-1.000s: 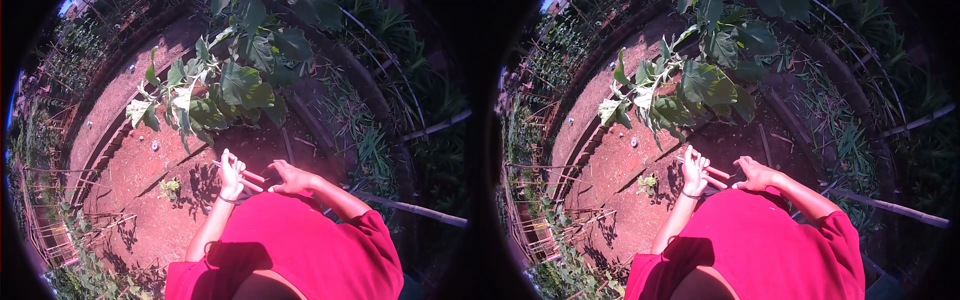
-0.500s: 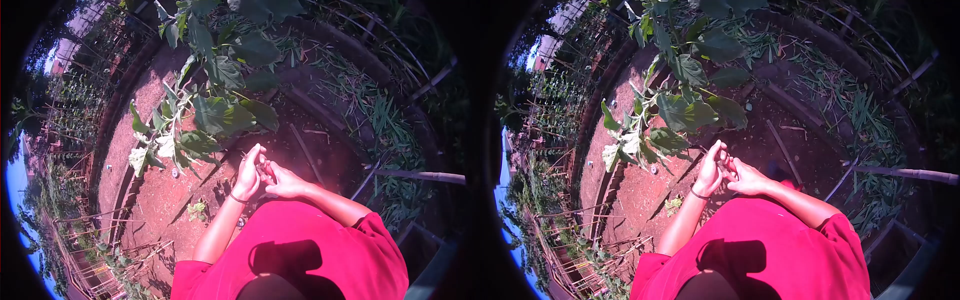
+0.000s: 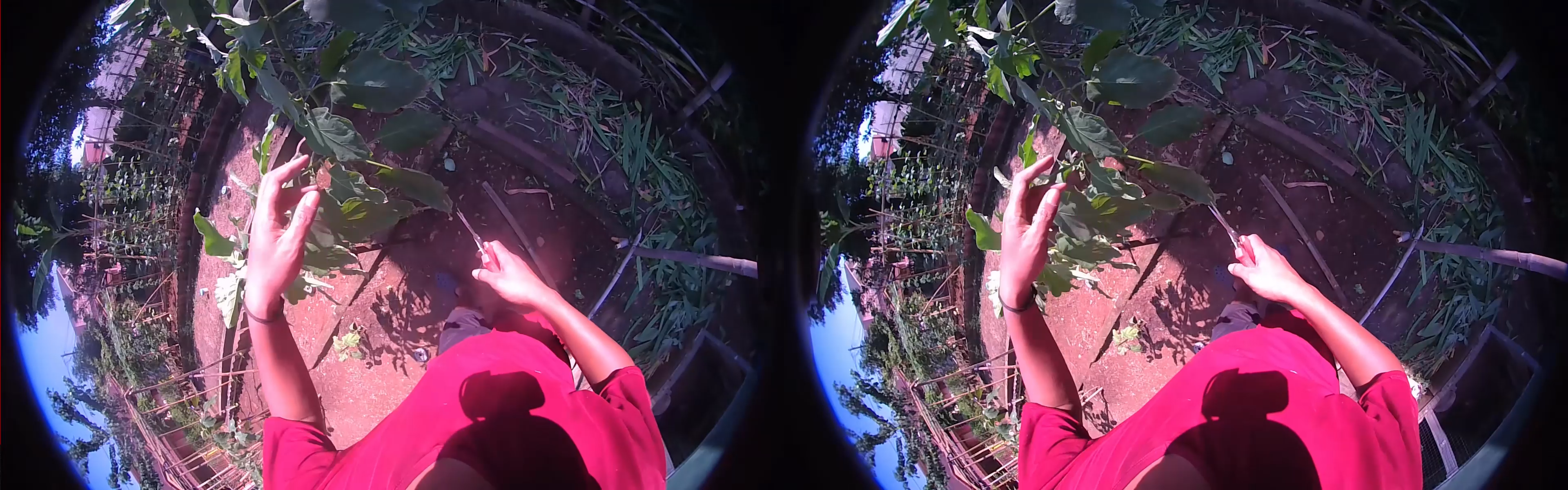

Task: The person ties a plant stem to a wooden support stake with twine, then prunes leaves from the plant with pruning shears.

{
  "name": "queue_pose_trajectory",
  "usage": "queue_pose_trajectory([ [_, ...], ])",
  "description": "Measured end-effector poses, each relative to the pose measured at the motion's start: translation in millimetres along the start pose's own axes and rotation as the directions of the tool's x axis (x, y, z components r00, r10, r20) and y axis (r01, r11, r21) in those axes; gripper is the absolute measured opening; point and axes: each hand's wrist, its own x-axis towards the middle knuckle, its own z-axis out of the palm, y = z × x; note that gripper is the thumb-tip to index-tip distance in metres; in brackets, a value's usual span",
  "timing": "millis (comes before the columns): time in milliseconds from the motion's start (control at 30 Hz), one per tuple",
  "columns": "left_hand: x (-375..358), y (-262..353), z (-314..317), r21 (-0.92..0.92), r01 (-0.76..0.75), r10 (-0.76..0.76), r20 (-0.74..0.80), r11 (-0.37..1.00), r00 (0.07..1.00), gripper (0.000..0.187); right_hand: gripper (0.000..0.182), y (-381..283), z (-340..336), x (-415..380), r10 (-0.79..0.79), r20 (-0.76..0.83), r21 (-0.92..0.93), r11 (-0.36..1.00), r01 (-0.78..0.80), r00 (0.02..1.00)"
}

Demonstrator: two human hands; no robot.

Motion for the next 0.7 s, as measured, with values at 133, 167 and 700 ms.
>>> queue_pose_trajectory([
  [133, 58, -28, -60, 0.426, -0.165, 0.235, -0.116, 0.889, 0.965, 0.044, 0.044, -15, -15, 25, -0.078, 0.066, 0.004, 0.997, 0.078, 0.995],
  [167, 68, -37, -64, 0.3, -0.128, 0.171, -0.123, 0.945, 0.978, 0.047, 0.046, -23, -18, 32, -0.088, 0.08, 0.031, 0.996, 0.086, 0.993],
  [700, 173, -91, -82, 0.741, -0.115, 0.093, 0.071, 0.662, 0.993, 0.052, 0.053, -119, -40, 104, -0.219, 0.175, 0.011, 0.975, 0.22, 0.96],
])
